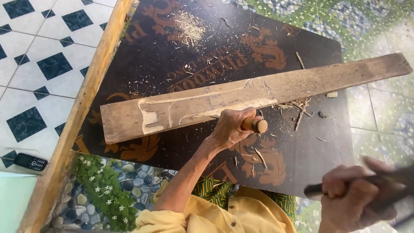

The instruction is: Carving a shape into a wooden plank using a hammer and chisel

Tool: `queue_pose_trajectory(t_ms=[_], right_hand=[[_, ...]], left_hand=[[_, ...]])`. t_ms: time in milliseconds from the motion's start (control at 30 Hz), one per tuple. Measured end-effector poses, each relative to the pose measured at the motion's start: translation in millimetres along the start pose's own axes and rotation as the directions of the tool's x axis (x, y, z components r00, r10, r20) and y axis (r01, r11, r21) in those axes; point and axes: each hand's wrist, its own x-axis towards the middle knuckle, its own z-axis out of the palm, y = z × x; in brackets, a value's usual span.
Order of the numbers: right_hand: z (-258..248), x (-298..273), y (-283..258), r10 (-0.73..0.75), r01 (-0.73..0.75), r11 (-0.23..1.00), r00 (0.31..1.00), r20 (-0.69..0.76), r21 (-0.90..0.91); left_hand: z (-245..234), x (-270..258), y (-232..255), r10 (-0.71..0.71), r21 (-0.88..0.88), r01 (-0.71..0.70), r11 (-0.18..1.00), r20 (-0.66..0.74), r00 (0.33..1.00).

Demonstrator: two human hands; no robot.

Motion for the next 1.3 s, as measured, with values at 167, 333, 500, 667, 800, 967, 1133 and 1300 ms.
queue_pose_trajectory(t_ms=[167, 333, 500, 667, 800, 967, 1133, 1300], right_hand=[[7, -18, 62, 0.003, 0.230, 0.760, 0.934, 0.357, -0.608], [-71, 1, 63, 0.052, 0.035, 0.961, 0.951, 0.306, -0.273], [-22, -27, 87, -0.171, 0.101, 0.753, 0.984, 0.045, 0.651], [-22, -27, 68, 0.057, 0.150, 0.718, 0.961, 0.271, -0.680], [-38, -46, 75, 0.140, 0.029, 0.715, 0.973, 0.184, -0.699], [-47, -66, 81, 0.537, -0.467, 0.550, 0.833, -0.135, -0.692], [-68, -74, 82, 0.570, -0.500, 0.510, 0.806, -0.160, -0.700], [-77, -72, 89, 0.655, -0.607, 0.436, 0.721, -0.228, -0.665]], left_hand=[[8, 0, -5, 0.003, 0.045, -0.001, 0.999, -0.040, 0.999], [3, 5, -4, -0.023, 0.004, 0.023, 1.000, -0.029, 0.999], [6, 3, -6, -0.009, -0.002, 0.009, 1.000, -0.024, 1.000], [7, 1, 5, 0.057, -0.036, -0.059, 0.998, -0.054, 0.997], [28, -19, -15, 0.142, 0.126, -0.138, 0.982, -0.023, 0.990], [36, -33, -16, 0.256, 0.194, -0.255, 0.947, 0.024, 0.966], [53, -50, -27, 0.300, 0.263, -0.333, 0.905, 0.158, 0.941], [65, -59, -33, 0.313, 0.423, -0.423, 0.801, 0.307, 0.899]])
